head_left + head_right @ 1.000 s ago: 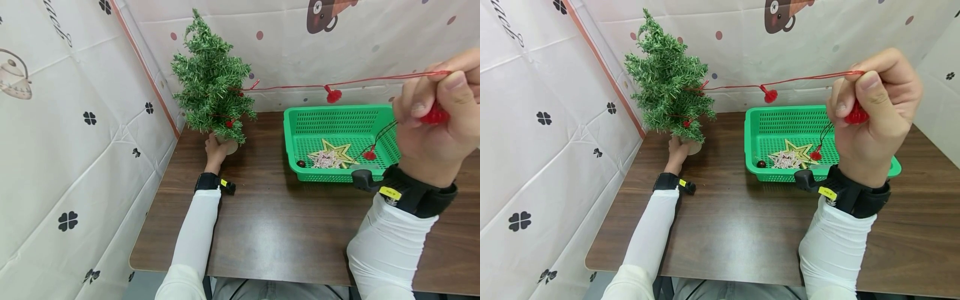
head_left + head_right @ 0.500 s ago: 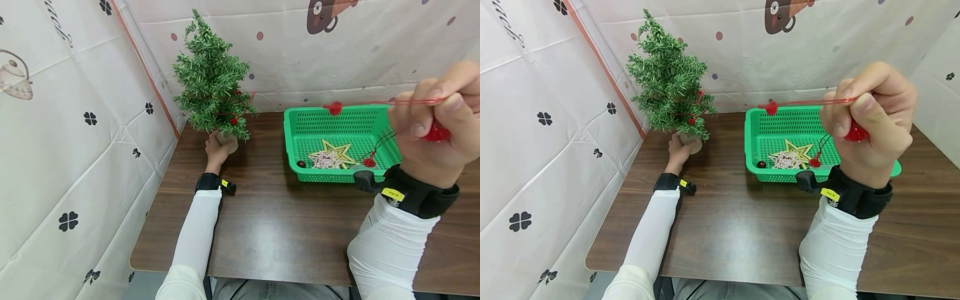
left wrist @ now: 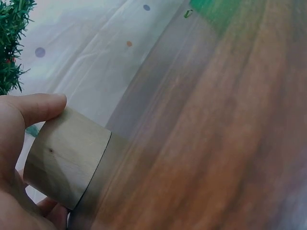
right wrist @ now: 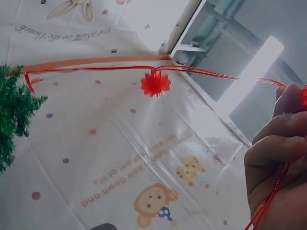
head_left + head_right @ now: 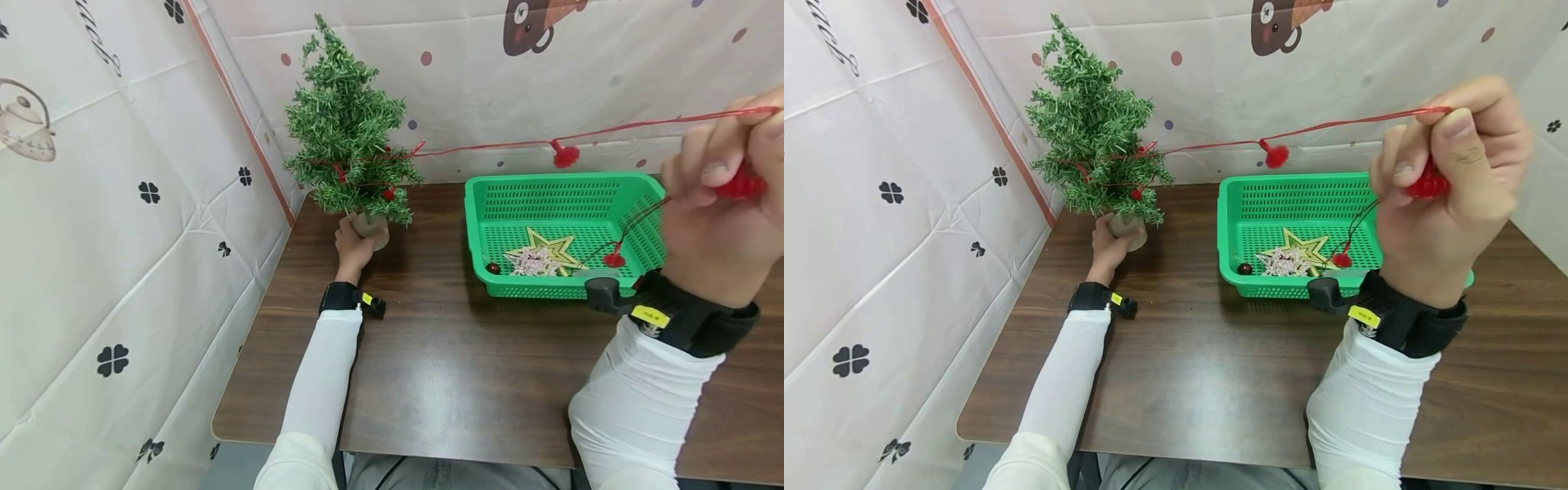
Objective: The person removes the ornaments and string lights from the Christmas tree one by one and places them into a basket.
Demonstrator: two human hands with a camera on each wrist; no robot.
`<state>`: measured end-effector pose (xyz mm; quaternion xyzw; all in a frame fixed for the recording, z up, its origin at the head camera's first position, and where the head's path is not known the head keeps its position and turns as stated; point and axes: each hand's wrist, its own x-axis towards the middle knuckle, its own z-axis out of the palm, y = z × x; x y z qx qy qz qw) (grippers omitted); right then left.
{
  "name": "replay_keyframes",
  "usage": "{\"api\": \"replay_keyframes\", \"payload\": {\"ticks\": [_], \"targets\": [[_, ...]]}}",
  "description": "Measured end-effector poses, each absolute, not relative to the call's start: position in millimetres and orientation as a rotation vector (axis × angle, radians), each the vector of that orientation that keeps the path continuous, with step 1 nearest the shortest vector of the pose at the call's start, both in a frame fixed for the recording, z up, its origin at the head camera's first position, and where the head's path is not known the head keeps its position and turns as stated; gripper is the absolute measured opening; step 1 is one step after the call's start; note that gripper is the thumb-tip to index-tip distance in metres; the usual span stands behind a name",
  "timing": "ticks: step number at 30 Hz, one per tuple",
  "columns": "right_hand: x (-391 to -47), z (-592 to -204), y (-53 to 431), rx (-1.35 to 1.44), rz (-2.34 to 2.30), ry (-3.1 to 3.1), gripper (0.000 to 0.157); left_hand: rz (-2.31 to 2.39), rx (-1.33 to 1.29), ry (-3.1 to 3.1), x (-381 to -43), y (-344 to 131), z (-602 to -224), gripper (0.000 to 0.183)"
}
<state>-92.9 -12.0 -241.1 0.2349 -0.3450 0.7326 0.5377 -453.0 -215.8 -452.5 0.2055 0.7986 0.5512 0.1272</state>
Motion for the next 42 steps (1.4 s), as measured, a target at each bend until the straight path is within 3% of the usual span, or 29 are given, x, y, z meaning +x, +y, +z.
{"api": "replay_keyframes", "payload": {"ticks": [9,17,21,29,35,42], "targets": [[-77,-239,8,0.321,1.469,-1.267,0.027,1.606,0.590,2.303,-453,-214,-456,0.083],[-58,-246,36,-0.149,0.897,-1.651,0.022,1.627,0.604,2.281,-451,-213,-457,0.083],[-60,-246,45,-0.266,0.774,-1.721,0.022,1.626,0.611,2.278,-450,-212,-457,0.083],[-75,-247,47,-0.817,0.625,-1.879,0.027,1.627,0.603,2.278,-452,-214,-459,0.082],[-84,-265,59,-0.759,0.510,-2.186,0.037,1.627,0.616,2.292,-453,-215,-458,0.081],[-89,-289,71,-0.736,0.536,-2.548,0.037,1.620,0.619,2.298,-456,-216,-455,0.081]]}}
